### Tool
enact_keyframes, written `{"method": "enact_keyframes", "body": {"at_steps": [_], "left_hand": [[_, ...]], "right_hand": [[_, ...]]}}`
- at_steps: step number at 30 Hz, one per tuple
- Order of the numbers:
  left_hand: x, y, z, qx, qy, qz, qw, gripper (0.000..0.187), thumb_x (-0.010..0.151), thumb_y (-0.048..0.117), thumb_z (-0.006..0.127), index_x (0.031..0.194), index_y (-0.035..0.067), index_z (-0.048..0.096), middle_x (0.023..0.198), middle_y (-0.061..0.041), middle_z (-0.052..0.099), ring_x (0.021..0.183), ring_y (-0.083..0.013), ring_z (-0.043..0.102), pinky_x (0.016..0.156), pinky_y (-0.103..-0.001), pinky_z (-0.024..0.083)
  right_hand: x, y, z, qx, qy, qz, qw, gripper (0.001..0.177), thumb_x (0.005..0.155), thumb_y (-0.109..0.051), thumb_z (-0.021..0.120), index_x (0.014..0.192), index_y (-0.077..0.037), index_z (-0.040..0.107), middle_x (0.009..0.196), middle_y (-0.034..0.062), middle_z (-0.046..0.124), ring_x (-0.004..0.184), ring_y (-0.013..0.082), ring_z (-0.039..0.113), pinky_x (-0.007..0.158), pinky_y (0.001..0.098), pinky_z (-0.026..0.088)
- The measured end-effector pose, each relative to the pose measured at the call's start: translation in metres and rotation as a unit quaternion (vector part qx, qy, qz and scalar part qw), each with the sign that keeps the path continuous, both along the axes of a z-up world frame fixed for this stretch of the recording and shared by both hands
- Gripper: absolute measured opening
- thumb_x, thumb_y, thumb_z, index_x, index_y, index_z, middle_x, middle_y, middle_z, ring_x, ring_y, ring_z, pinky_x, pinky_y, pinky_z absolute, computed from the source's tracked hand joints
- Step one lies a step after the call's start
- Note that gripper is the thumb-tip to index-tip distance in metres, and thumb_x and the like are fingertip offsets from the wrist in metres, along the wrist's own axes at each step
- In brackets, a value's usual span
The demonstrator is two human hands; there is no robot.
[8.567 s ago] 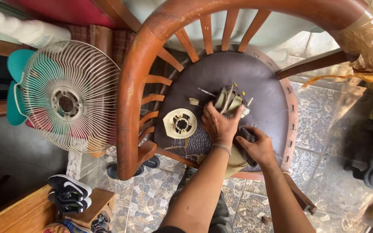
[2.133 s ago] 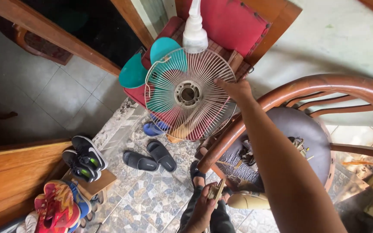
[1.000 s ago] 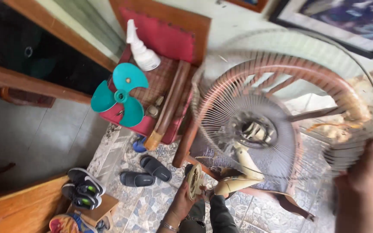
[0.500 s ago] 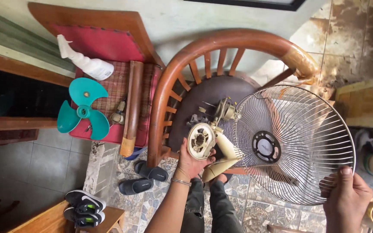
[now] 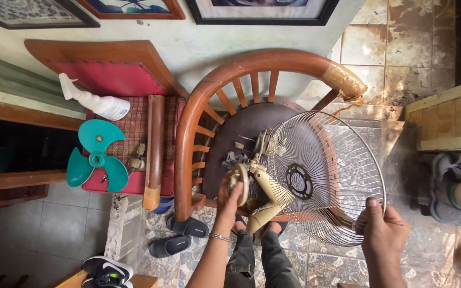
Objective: Disassembling and cleaning components of a fan motor and housing.
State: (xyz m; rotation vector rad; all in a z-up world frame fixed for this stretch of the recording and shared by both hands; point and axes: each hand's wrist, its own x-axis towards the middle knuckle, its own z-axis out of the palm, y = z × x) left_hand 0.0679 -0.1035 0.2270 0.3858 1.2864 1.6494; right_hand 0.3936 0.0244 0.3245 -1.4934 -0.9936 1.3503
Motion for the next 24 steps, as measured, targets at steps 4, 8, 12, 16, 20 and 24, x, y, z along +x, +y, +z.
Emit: {"method": "enact_keyframes", "body": {"at_steps": [4, 8, 12, 16, 20, 24], "left_hand": [[-0.017, -0.009, -0.058, -0.239, 0.091, 0.096, 0.962, 0.085, 0.08, 0.043, 0.08, 0.15, 0.008, 0.045, 0.144, -0.014, 0.052, 0.127, -0.0277, 0.058, 0.101, -0.04, 0.053], [-0.017, -0.002, -0.067, -0.346, 0.242, 0.064, 0.904, 0.092, 0.077, 0.044, 0.084, 0.151, 0.009, 0.042, 0.149, -0.016, 0.039, 0.134, -0.0316, 0.049, 0.108, -0.043, 0.047], [-0.008, -0.013, -0.06, -0.285, 0.233, 0.071, 0.927, 0.091, 0.08, 0.048, 0.081, 0.152, 0.006, 0.043, 0.149, -0.017, 0.043, 0.137, -0.034, 0.049, 0.11, -0.044, 0.046], [-0.019, -0.01, -0.061, -0.366, 0.202, 0.08, 0.905, 0.099, 0.076, 0.052, 0.081, 0.152, 0.005, 0.037, 0.151, -0.017, 0.04, 0.137, -0.0342, 0.048, 0.109, -0.044, 0.047], [-0.024, -0.007, -0.092, -0.48, 0.311, 0.09, 0.815, 0.107, 0.077, 0.054, 0.087, 0.153, -0.001, 0.033, 0.154, -0.025, 0.033, 0.143, -0.0429, 0.035, 0.115, -0.051, 0.036], [-0.03, 0.023, -0.083, -0.56, 0.302, 0.037, 0.77, 0.113, 0.074, 0.057, 0.083, 0.157, 0.005, 0.028, 0.155, -0.021, 0.034, 0.145, -0.0412, 0.034, 0.116, -0.05, 0.038]], "right_hand": [[0.001, 0.005, -0.004, -0.003, -0.04, 0.02, 0.999, 0.028, 0.105, -0.018, 0.07, 0.086, 0.001, 0.064, 0.07, 0.0036, 0.059, 0.056, 0.0099, 0.05, 0.049, 0.0276, 0.041], [-0.011, -0.003, 0.016, -0.003, -0.114, 0.092, 0.989, 0.014, 0.083, -0.004, 0.081, 0.092, 0.001, 0.071, 0.077, 0.0023, 0.066, 0.065, 0.005, 0.055, 0.054, 0.0235, 0.044], [-0.032, -0.023, 0.039, 0.076, -0.184, 0.175, 0.964, 0.019, 0.079, -0.006, 0.087, 0.085, 0.003, 0.071, 0.072, 0.0039, 0.069, 0.061, 0.0045, 0.056, 0.052, 0.0239, 0.045], [-0.022, -0.044, 0.019, 0.179, -0.291, 0.285, 0.896, 0.029, 0.07, -0.021, 0.09, 0.07, -0.004, 0.066, 0.067, 0.0017, 0.069, 0.06, 0.0069, 0.064, 0.051, 0.0255, 0.051], [-0.04, -0.034, 0.032, 0.256, -0.338, 0.372, 0.826, 0.043, 0.064, -0.029, 0.095, 0.05, -0.01, 0.059, 0.057, 0.0031, 0.066, 0.053, 0.0137, 0.067, 0.046, 0.029, 0.052], [-0.064, -0.026, 0.06, 0.37, -0.309, 0.415, 0.772, 0.043, 0.059, -0.027, 0.095, 0.048, -0.009, 0.057, 0.053, 0.0077, 0.069, 0.049, 0.0203, 0.071, 0.044, 0.0325, 0.057]]}}
